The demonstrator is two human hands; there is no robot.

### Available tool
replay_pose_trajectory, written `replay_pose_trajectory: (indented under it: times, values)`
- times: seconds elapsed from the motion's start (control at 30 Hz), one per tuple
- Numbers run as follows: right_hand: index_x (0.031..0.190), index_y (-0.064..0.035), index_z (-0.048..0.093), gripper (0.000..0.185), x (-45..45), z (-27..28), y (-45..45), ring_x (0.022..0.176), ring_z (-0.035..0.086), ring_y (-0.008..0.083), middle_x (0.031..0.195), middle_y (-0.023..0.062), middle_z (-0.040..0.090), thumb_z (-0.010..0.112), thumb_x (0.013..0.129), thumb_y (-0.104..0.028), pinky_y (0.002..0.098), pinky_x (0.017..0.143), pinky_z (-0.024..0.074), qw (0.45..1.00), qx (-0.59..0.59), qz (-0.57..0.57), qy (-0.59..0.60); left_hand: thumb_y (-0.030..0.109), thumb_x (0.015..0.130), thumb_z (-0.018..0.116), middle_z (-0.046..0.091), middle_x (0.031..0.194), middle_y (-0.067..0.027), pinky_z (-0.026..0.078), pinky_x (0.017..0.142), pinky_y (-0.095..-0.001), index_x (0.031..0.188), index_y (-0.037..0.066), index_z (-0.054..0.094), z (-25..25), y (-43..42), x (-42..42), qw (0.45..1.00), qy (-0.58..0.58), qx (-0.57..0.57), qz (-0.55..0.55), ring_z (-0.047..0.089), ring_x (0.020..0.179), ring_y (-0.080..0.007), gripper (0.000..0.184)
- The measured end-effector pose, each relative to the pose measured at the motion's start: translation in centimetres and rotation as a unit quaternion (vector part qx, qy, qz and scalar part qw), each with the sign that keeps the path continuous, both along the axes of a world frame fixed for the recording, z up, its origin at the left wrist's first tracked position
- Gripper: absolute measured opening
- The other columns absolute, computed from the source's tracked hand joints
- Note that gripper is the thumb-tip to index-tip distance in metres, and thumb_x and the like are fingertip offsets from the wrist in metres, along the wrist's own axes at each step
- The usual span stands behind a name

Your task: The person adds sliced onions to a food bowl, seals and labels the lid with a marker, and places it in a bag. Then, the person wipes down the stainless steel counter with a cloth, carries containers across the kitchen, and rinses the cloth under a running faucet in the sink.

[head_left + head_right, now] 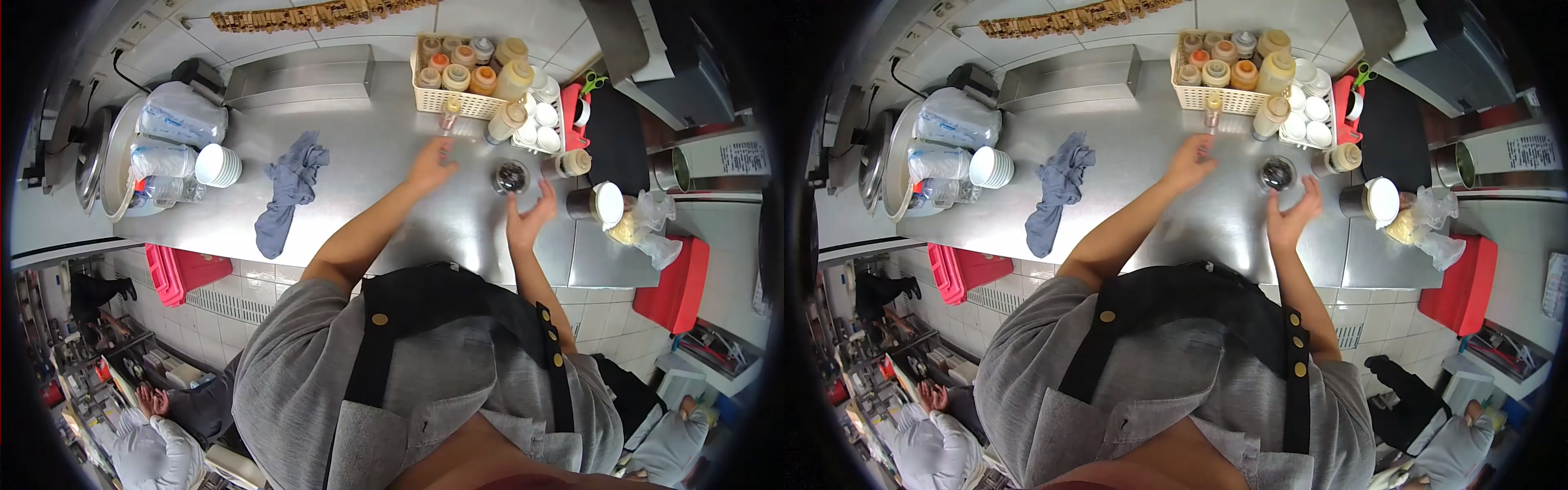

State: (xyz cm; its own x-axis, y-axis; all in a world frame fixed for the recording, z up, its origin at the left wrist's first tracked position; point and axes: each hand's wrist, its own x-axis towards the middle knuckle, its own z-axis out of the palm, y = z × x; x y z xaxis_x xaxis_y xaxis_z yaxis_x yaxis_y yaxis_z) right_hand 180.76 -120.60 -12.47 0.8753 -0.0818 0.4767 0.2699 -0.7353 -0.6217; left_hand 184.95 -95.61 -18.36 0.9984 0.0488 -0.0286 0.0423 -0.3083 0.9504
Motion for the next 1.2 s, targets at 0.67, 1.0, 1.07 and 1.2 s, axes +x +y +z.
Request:
replay_pose_trajectory:
  times: [0.67,1.0,1.07,1.2]
  values:
    - [0.115,-0.0012,0.051,0.052,12.6,-4.4,16.7,0.102,0.06,0.041,0.11,0.0221,0.063,0.079,0.079,-0.026,0.0469,0.089,0.0474,0.985,0.024,-0.048,0.162,0.021,0.078,0.077,0.044,0.139,-0.0148,0.044,0.098,-0.0492,0.125,0.025,0.06,0.0,26.9,-14.4,0.895,0.042,0.398,0.199,0.045,0.119,-0.0418,0.05]
    - [0.121,-0.0006,0.055,0.061,12.2,-3.8,11.9,0.101,0.064,0.042,0.105,0.0233,0.068,0.08,0.076,-0.033,0.0463,0.088,0.0506,0.968,0.024,-0.055,0.245,0.021,0.086,0.069,0.043,0.137,-0.0232,0.044,0.098,-0.0497,0.131,0.014,0.055,1.2,6.7,-8.8,0.971,0.003,0.24,0.0,0.05,0.116,-0.0459,0.048]
    - [0.122,-0.0002,0.054,0.063,10.2,-4.4,10.7,0.102,0.064,0.0421,0.108,0.0234,0.067,0.08,0.076,-0.034,0.0461,0.088,0.0506,0.963,0.03,-0.04,0.264,0.022,0.097,0.057,0.058,0.126,-0.0203,0.046,0.098,-0.0437,0.126,0.01,0.061,0.2,5.4,-7.2,0.988,-0.037,0.148,-0.017,0.059,0.113,-0.039,0.032]
    - [0.128,-0.0019,0.053,0.06,3.7,-3.9,11.3,0.114,0.056,0.0397,0.124,0.0208,0.059,0.076,0.079,-0.028,0.0439,0.101,0.0432,0.975,0.047,-0.02,0.217,0.024,0.103,0.047,0.068,0.105,-0.0181,0.048,0.093,-0.0402,0.117,0.007,0.065,-0.2,9.2,-5.4,0.997,0.021,0.065,-0.026,0.063,0.105,-0.036,0.028]
